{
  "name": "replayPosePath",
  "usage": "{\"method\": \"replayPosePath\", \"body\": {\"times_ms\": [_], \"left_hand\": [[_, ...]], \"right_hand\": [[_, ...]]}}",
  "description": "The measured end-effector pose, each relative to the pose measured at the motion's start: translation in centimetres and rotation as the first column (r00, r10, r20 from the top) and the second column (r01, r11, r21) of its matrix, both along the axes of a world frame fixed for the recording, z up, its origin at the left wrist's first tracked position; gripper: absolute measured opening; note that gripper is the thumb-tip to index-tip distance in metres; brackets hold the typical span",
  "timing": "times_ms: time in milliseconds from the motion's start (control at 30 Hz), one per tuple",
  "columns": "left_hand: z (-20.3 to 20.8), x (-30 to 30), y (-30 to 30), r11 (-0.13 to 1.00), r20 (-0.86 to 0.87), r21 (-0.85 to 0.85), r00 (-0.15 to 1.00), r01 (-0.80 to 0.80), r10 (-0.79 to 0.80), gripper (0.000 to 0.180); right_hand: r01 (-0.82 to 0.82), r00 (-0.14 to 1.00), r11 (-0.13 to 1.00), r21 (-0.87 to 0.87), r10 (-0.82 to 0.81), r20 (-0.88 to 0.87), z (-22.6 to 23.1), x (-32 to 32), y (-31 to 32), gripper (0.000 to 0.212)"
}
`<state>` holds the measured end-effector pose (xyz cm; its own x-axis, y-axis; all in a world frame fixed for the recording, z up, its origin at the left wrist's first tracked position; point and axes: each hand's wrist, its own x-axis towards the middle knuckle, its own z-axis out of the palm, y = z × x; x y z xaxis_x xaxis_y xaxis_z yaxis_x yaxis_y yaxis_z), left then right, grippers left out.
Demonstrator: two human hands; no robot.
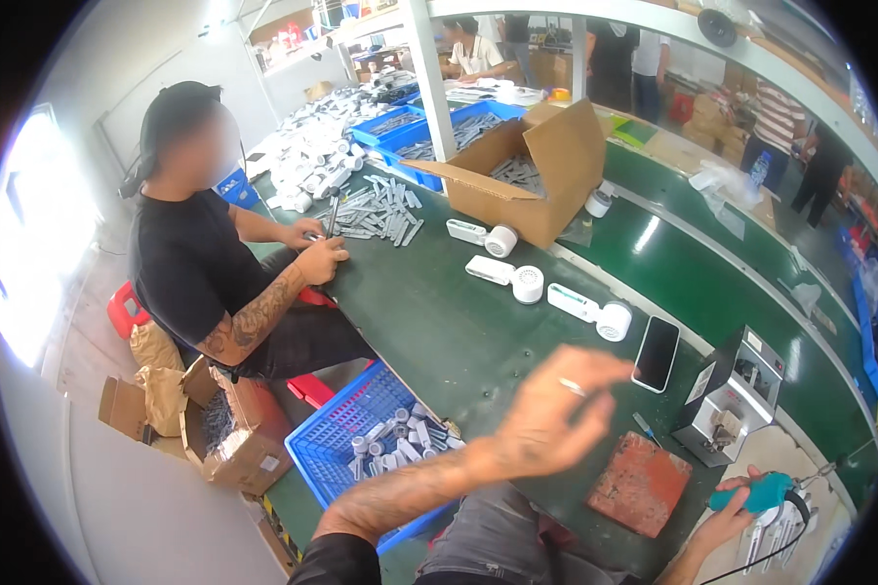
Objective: Assembling plastic hair dryer housings using a pneumatic screwdriver at an electronics assembly line.
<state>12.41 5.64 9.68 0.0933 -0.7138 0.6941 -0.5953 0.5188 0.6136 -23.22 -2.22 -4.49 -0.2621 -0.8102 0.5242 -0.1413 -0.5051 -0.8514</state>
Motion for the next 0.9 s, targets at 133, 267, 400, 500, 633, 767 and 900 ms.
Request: {"method": "replayPosePath", "body": {"times_ms": [133,267,400,500,633,767,900], "left_hand": [[-8.1,-8.4,-1.6,0.934,-0.006,0.069,0.936,0.351,-0.351,0.032],[-9.5,-16.3,-3.4,0.849,-0.002,0.072,0.852,0.523,-0.524,0.027],[-9.3,-22.3,-6.8,0.828,0.172,0.092,0.810,0.554,-0.561,0.019],[-10.5,-23.0,-8.3,0.840,0.054,0.231,0.856,0.491,-0.515,0.019],[-9.1,-29.6,-8.2,0.720,0.201,0.385,0.709,0.577,-0.676,0.036],[-12.6,-36.6,-8.9,0.688,0.399,0.377,0.561,0.620,-0.725,0.051],[-13.4,-39.7,-8.5,0.639,0.421,0.563,0.484,0.524,-0.767,0.057]], "right_hand": [[-0.054,0.994,0.996,0.072,0.046,0.102,0.5,0.6,2.4,0.053],[0.009,0.992,0.995,0.100,-0.021,0.122,0.8,-2.7,6.7,0.048],[0.468,0.857,0.858,0.212,-0.382,-0.347,-3.6,-9.2,11.9,0.040],[0.037,0.985,0.978,0.207,-0.070,0.158,4.1,-3.8,11.2,0.049],[0.155,0.977,0.969,0.192,-0.179,0.114,6.0,-6.8,13.8,0.049],[0.151,0.981,0.976,0.159,-0.167,0.095,5.6,-7.6,14.4,0.060],[0.150,0.975,0.975,0.166,-0.173,0.138,5.2,-7.3,14.7,0.057]]}}
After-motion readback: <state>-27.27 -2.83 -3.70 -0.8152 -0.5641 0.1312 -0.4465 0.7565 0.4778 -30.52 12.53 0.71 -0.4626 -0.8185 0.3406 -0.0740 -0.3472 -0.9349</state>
